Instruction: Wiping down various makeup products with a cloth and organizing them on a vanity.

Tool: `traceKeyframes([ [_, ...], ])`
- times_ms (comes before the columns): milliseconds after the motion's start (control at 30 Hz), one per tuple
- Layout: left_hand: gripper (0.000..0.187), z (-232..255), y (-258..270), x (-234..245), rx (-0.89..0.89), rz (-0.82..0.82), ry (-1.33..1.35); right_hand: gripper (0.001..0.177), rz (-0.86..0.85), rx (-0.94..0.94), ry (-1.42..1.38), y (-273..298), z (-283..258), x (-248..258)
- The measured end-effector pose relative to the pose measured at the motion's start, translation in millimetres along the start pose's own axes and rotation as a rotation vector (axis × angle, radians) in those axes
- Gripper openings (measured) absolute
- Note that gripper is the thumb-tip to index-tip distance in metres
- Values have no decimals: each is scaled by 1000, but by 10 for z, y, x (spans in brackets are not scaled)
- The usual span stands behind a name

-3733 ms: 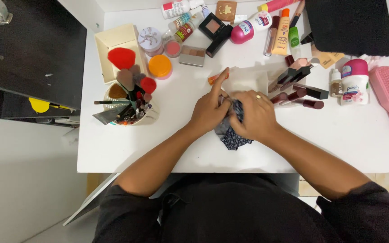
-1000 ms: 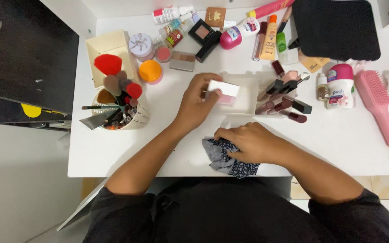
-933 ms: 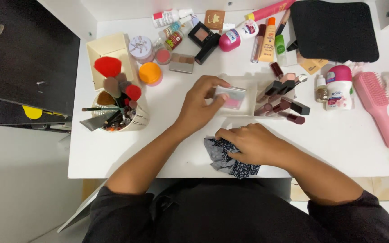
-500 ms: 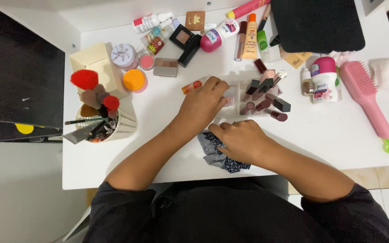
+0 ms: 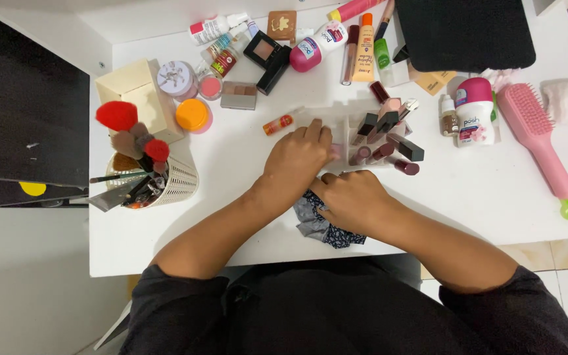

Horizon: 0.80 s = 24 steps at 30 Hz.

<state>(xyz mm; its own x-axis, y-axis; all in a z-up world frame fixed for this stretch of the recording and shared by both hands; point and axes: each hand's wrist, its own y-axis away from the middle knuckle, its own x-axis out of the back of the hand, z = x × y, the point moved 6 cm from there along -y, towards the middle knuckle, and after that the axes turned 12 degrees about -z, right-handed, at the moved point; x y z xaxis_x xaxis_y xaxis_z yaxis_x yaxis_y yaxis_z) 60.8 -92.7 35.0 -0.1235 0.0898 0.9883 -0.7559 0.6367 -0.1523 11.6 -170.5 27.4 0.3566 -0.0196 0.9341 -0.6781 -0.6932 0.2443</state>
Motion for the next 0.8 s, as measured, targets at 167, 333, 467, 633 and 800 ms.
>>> traceKeyframes([
  [167, 40, 22, 24, 107, -21, -30, -24, 44, -19, 3, -1, -26, 6, -24],
  [333, 34, 43, -25, -114, 22, -116, -182, 38, -55, -11, 17, -32, 14, -67],
  [467, 26, 36, -52, -291, 67, -68, -195, 33, -53, -10, 10, -37, 22, -87],
  [633, 26, 43, -72, -416, 78, -61, -227, 31, -68, -17, 16, -52, 29, -107],
  [800, 13, 60, -60, -453, 49, -13, -264, 33, -26, 4, 6, -48, 23, -103],
])
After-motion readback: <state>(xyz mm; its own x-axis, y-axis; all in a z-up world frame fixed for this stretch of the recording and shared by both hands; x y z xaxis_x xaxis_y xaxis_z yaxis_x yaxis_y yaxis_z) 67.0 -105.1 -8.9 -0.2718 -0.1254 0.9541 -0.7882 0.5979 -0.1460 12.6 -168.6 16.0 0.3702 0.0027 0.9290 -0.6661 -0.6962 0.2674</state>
